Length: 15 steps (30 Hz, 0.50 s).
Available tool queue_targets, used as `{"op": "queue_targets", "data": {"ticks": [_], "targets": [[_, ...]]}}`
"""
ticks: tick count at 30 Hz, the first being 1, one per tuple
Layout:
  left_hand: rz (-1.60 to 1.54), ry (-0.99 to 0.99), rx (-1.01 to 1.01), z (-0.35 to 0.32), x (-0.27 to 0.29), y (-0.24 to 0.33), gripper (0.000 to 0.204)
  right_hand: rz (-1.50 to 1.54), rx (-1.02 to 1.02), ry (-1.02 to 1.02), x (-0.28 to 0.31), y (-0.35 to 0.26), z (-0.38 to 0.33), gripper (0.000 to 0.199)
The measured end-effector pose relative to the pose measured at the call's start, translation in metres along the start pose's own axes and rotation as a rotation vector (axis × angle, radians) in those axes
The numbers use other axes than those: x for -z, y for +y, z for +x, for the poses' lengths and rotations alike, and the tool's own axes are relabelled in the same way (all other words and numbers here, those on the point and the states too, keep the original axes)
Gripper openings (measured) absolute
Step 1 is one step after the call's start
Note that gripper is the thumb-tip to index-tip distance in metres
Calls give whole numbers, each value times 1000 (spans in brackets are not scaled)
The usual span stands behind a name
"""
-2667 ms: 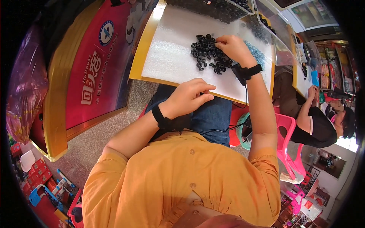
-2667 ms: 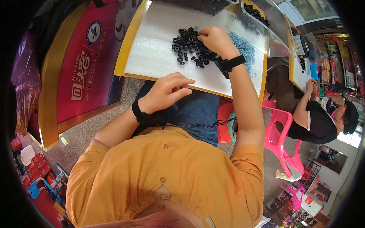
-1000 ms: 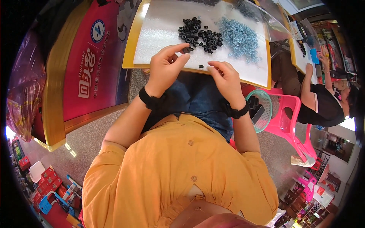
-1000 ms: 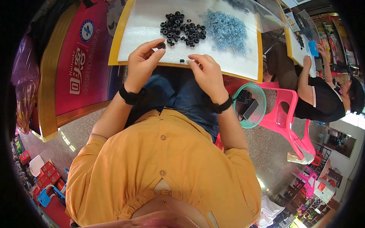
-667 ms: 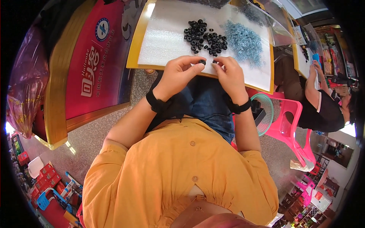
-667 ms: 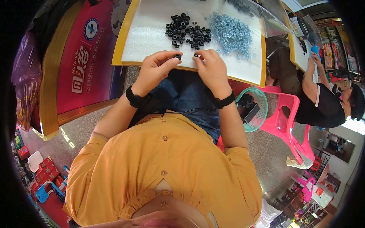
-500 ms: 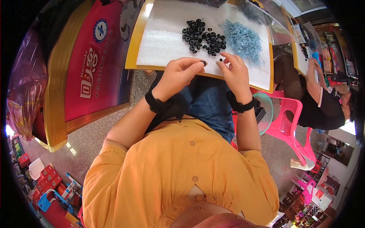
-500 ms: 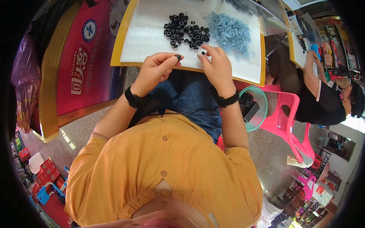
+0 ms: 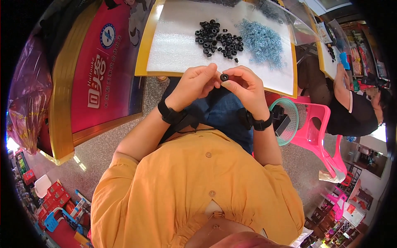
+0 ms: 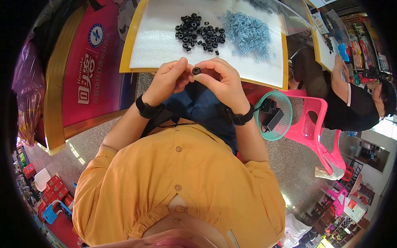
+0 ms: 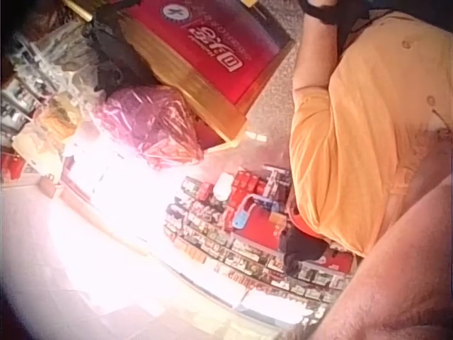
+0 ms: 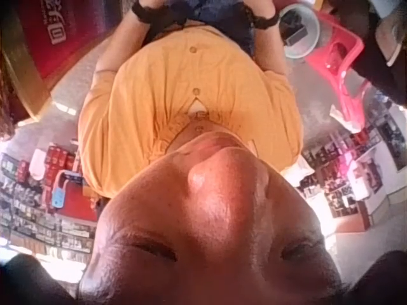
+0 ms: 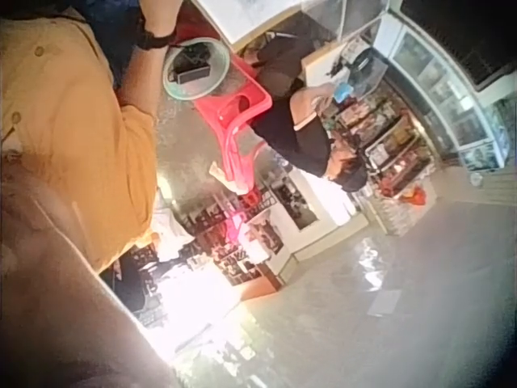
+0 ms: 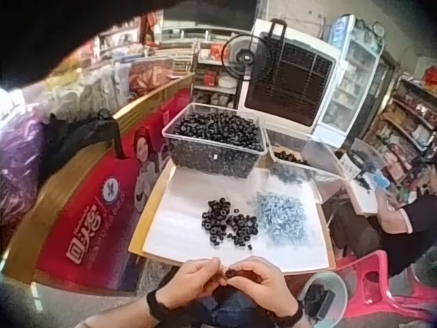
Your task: The person assembles small components by inserting pins into black plastic pieces by hand.
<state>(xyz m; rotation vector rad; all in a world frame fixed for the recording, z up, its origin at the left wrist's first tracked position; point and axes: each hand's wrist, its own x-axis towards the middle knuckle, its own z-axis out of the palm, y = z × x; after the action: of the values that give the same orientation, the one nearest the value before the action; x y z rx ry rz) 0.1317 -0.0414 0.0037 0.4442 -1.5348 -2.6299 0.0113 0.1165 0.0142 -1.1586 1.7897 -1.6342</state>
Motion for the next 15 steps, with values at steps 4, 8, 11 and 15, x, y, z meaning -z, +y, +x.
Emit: {"op": "queue_targets", "data": {"ticks": [4, 8, 11, 15], "targets": [[11, -50, 19, 1, 6, -3, 37, 23, 10, 19, 1, 0, -4, 26], [31, -114, 32, 0, 4, -7, 31, -37, 61, 18, 4, 4, -9, 30], [-63, -48, 56, -4, -7, -3, 24, -44, 52, 37, 4, 7, -12, 30], [-165, -94, 73, -1, -3, -10, 23, -110, 119, 34, 5, 9, -13, 30]]}}
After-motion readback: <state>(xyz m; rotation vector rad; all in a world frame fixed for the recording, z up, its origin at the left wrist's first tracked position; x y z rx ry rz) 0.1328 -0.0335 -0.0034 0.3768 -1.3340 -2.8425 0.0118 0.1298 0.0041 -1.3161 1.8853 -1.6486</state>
